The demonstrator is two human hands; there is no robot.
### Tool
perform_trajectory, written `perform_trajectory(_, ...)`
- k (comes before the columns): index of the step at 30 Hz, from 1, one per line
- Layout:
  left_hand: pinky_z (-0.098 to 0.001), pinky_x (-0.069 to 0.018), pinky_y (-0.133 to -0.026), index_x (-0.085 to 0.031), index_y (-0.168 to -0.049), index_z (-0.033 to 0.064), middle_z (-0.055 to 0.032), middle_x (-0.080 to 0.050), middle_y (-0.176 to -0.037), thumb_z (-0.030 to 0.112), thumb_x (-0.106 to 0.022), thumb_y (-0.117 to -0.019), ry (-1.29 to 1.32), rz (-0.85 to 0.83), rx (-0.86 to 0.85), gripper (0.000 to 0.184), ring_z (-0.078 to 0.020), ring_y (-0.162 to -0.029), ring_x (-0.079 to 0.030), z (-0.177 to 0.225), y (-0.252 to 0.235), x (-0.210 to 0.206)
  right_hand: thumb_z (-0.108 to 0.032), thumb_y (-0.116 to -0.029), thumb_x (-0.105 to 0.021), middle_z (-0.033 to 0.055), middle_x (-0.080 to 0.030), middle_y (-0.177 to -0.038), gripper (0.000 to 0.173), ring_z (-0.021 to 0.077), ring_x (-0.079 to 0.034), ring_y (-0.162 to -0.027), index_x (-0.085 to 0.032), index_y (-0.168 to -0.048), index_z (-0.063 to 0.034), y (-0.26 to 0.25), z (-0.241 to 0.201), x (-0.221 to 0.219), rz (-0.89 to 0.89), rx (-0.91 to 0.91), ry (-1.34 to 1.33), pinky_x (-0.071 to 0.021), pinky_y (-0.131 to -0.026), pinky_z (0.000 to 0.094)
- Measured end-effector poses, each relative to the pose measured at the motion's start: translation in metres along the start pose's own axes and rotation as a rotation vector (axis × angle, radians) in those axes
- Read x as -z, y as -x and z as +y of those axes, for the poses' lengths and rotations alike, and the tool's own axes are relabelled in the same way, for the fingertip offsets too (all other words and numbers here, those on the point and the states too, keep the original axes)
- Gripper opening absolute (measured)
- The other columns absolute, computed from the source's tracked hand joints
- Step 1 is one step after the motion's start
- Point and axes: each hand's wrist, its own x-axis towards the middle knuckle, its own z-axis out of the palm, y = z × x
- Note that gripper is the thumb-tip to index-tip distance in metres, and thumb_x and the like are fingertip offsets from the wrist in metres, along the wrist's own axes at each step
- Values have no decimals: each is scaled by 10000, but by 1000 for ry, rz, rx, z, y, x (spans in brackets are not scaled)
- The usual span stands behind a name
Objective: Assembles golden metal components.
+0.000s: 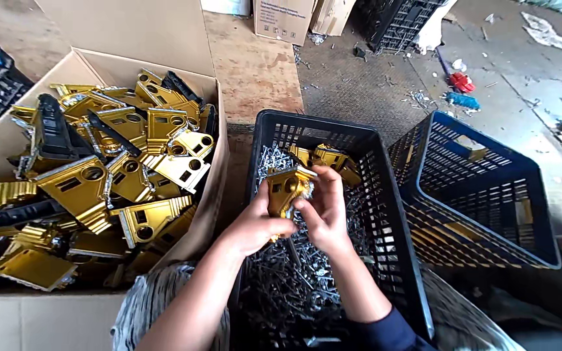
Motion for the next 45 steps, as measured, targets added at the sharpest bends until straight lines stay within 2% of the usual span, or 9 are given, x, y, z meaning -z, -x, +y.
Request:
perform_trajectory(6,-290,-589,-664,-301,-1497,202,-88,-653,-1051,38,-741,-860,39,176,-64,791,-167,-773,-668,10,3,-4,-268,-945,-641,83,-604,-1220,585,157,-648,-1016,-409,-1447,-76,3,23,20,-65,-435,138,-587,-810,359)
perform_trajectory(10,-366,-568,-653,-406,-1500,296,-91,-652,-1112,704,-410,-982,134,558,63,660,-215,-814,-664,19,-10,3,-553,-1020,-510,232,-644,-1311,593,412,-625,-1215,-665,-1295,-51,58,89,15,-526,-1068,988,-492,-989,650)
perform_trajectory(16,-553,-477,-992,-490,-1499,210,-110,-539,-1461,698,-259,-1023,-41,807,-35,719,-272,-1275,-555,6,-18,5,-373,-1091,-412,236,-605,-1363,471,422,-628,-1215,-555,-1389,-38,57,50,-2,-617,-1185,1154,-512,-957,626)
perform_trajectory(20,-512,-523,-845,-615,-1328,146,-146,-640,-1222,669,-245,-1041,-114,873,-75,703,-260,-1060,-626,5,-26,4,-364,-1103,-396,235,-687,-1106,427,428,-680,-1057,-539,-1364,-57,27,-17,35,-518,-1070,1145,-527,-885,635)
perform_trajectory(23,-510,-529,-790,-626,-1297,147,-145,-652,-1167,699,-225,-1025,-140,877,-30,734,-262,-1002,-633,0,-30,-3,-268,-1090,-398,52,-536,-662,337,176,-555,-549,-566,-1163,15,45,-52,51,11,-310,920,-504,-536,367)
perform_trajectory(26,-521,-494,-867,-634,-1294,130,-142,-645,-1208,677,-242,-1036,-140,843,-36,721,-255,-1088,-606,-1,-32,-11,-465,-1115,-307,-50,-490,-682,405,40,-491,-533,-480,-1114,-99,58,-40,26,293,92,573,-477,-487,238)
perform_trajectory(30,-463,-524,-819,-642,-1278,124,-130,-659,-1140,654,-264,-1045,-106,825,-18,692,-226,-996,-633,-4,-28,-13,-263,-1080,-431,14,-528,-634,293,144,-552,-528,-565,-1101,-3,71,-39,8,-93,-424,815,-494,-524,341)
perform_trajectory(35,-489,-519,-885,-638,-1287,134,-122,-657,-1178,664,-255,-1042,-75,793,-12,699,-225,-1059,-633,-3,-20,-14,-398,-1123,-292,-3,-481,-642,455,83,-486,-489,-475,-1102,18,85,-38,0,188,-69,646,-469,-453,276)
perform_trajectory(45,-461,-537,-837,-652,-1239,119,-115,-669,-1105,639,-249,-1053,-108,754,-13,684,-214,-987,-647,-6,-22,-19,-273,-1080,-428,26,-537,-613,343,143,-553,-493,-563,-1094,42,73,-49,2,39,-267,800,-505,-483,341)
